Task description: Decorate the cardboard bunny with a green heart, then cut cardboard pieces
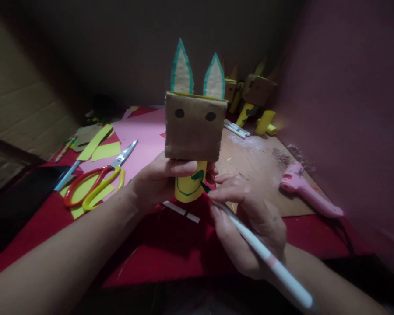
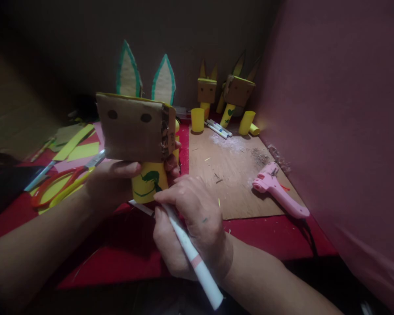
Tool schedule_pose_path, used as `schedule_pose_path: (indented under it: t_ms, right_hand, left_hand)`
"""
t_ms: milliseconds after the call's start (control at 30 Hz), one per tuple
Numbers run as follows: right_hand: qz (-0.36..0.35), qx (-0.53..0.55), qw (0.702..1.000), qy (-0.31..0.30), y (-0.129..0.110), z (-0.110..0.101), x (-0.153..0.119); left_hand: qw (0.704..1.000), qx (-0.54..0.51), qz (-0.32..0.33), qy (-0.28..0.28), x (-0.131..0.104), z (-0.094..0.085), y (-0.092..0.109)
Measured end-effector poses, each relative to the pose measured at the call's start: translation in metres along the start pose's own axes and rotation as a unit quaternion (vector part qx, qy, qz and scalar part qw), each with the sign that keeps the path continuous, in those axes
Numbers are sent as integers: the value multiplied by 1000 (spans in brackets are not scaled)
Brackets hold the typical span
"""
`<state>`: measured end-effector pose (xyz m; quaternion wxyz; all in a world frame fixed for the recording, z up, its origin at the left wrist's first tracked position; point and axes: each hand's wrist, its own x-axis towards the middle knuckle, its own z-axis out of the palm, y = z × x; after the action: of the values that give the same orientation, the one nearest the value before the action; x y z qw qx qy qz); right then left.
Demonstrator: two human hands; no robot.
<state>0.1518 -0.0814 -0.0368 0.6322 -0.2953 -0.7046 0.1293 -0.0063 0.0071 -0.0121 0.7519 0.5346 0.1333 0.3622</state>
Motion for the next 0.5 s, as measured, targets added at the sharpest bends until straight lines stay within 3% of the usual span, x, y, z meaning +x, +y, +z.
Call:
schedule_pose_path:
  t_ms: [500]
  right_hand:
    - [13,0,1000,1,-2,1,-1]
  left_hand:
    - [1000,12,-5,7,0,-1,-1]
